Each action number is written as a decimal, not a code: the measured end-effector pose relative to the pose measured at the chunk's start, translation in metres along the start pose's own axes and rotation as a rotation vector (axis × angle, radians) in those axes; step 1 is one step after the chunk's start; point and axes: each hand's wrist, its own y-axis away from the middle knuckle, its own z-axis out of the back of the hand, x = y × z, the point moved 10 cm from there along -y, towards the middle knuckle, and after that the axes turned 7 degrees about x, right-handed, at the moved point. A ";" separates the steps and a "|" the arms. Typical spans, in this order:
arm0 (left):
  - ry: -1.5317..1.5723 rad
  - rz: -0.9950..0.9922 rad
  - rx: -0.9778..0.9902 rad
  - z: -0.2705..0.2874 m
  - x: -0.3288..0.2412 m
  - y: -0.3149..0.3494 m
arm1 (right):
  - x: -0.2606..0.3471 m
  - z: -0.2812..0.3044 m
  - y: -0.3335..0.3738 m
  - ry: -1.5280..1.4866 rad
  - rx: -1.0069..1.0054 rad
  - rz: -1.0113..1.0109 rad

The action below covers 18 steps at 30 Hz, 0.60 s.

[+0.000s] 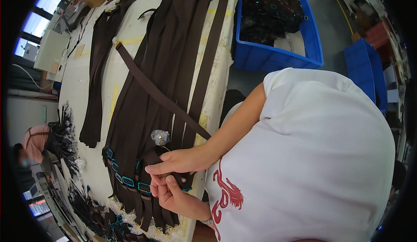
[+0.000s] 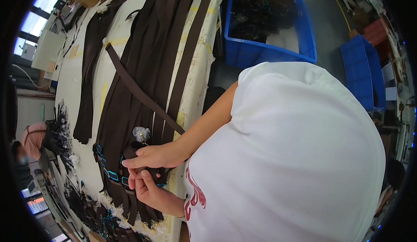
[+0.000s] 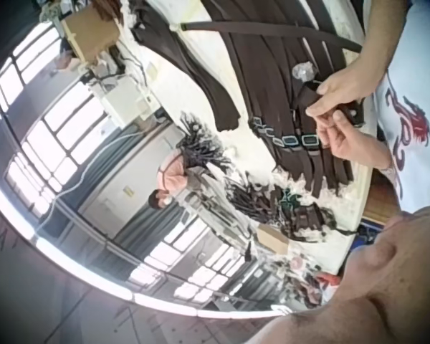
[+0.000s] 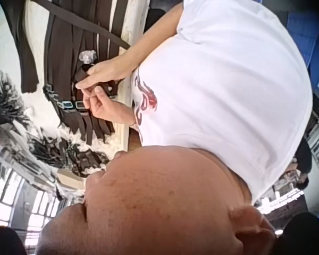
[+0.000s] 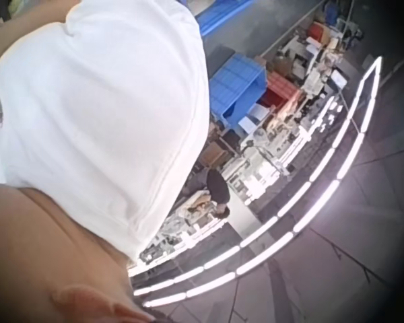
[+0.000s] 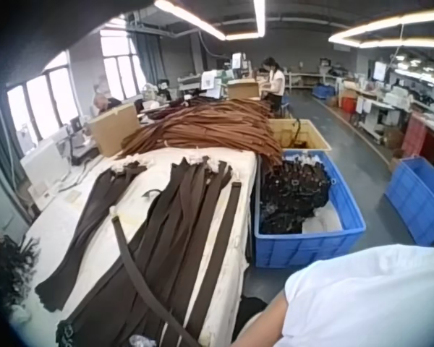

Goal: The person assembles brown leather belts by threading the strap through a teal metal buckle and securing it with a small metal pin. They handle the belts one at a time, repeating the threading and pinning process for multiple units on a workbench.

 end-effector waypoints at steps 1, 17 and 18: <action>-0.032 0.022 0.044 -0.001 -0.007 0.001 | -0.001 0.002 0.001 0.026 -0.028 -0.053; -0.731 -0.413 -0.081 0.014 -0.027 -0.003 | -0.031 0.006 0.001 0.477 -0.221 -0.053; -0.752 -0.354 -0.018 0.016 -0.024 -0.007 | -0.028 0.008 0.004 0.535 -0.222 -0.100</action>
